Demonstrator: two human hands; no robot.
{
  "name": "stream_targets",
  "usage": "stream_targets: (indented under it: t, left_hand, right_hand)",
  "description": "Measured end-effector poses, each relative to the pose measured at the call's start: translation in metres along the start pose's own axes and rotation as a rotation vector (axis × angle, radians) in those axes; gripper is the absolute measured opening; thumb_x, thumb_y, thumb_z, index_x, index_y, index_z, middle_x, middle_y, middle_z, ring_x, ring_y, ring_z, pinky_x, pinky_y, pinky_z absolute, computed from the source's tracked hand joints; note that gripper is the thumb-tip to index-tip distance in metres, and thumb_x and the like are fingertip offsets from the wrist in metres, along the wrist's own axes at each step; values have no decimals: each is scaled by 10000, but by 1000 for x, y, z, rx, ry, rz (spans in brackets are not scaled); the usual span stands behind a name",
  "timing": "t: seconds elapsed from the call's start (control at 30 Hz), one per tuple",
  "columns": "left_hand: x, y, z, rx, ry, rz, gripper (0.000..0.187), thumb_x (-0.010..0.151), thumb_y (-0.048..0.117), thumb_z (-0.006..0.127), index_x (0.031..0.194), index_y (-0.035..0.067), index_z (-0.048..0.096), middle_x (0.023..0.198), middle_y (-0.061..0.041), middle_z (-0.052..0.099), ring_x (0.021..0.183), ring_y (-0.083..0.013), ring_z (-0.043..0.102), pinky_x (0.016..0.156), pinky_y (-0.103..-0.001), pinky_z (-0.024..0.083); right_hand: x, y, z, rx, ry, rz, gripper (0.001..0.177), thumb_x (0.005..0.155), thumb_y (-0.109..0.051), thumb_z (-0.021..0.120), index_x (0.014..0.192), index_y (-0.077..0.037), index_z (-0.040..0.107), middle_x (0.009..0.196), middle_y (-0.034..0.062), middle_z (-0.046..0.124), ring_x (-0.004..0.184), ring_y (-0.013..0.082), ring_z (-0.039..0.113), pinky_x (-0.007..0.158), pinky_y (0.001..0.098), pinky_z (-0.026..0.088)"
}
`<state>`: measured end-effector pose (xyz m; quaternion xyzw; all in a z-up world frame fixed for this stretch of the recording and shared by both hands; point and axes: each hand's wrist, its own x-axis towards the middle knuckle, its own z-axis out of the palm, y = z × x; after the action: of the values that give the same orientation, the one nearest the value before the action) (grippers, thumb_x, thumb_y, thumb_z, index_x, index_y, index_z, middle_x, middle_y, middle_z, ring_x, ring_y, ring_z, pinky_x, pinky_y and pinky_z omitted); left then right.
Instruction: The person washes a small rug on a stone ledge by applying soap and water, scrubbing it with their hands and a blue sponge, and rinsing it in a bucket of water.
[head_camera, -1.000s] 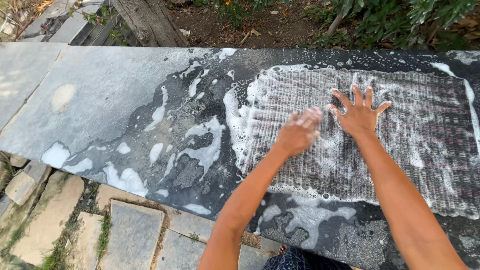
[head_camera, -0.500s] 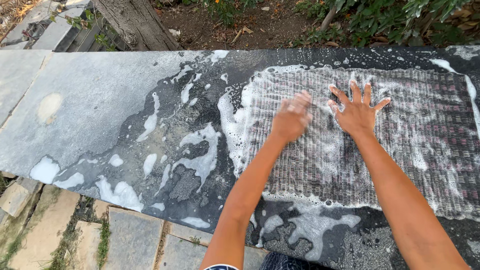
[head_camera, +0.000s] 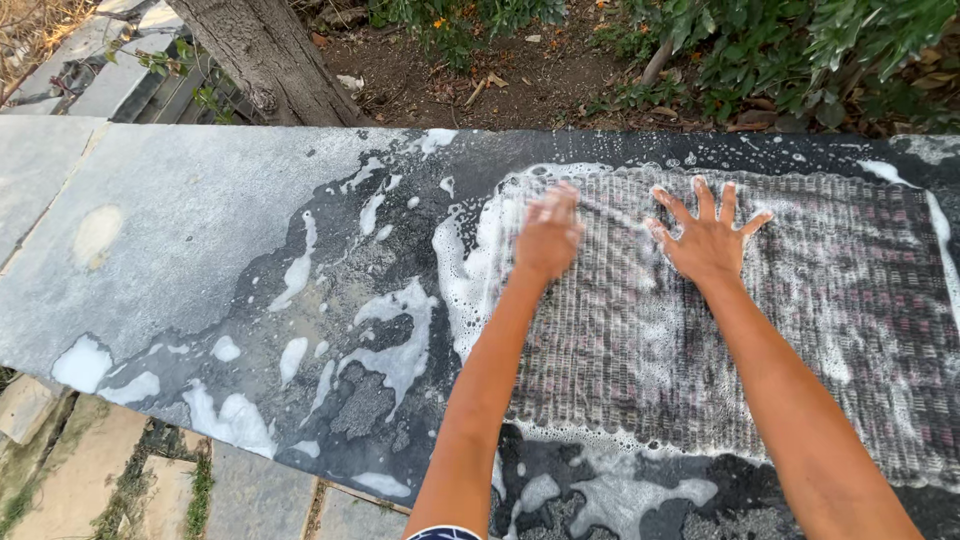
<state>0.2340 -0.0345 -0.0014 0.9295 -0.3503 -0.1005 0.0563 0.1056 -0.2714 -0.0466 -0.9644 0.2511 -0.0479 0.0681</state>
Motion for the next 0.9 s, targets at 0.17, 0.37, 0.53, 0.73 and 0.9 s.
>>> stream_targets:
  t: [0.17,0.37,0.53,0.73,0.9]
  left_hand:
    - [19,9,0,172,32,-156,679,1087,473,128,1628,68,60,1722,-110,22,1590,-296,34,1283,-482,39]
    - [24,63,21,47,34,369,650,1026,439,181,1610,159,138,1706,-22,127,1562,-188,123,1292,-453,43]
    - [42,-27,-16,82,212,-160,653,1031,449,167,1601,130,147,1695,-63,116,1566,-231,99,1250,-487,26]
    - [16,98,39,359,201,295,632,1080,400,212,1615,70,281,1694,-134,155,1586,-280,124,1275,-510,55]
    - [54,5,30,-132,-88,64,483,1153,340,201,1527,145,436,1590,-49,439,1309,-212,545,1277,-435,241]
  right_hand:
    - [-2,-5,-5,-2,-5,-1,630,924,-765,268,1519,-561,296,1688,-2,136,1550,372,3,1066,854,-47]
    - [0,-5,-3,-20,20,-3,595,954,-755,272,1508,-547,335,1701,13,168,1559,381,31,1073,856,-35]
    - [1,-7,-6,0,42,-6,603,934,-774,285,1497,-565,339,1692,17,164,1547,382,35,1076,851,-39]
    - [5,-1,5,5,63,-21,581,963,-686,297,1517,-516,345,1684,33,173,1542,393,29,1047,866,-39]
    - [5,1,7,2,72,-25,570,965,-645,354,1521,-518,360,1685,20,187,1554,387,38,1059,866,-26]
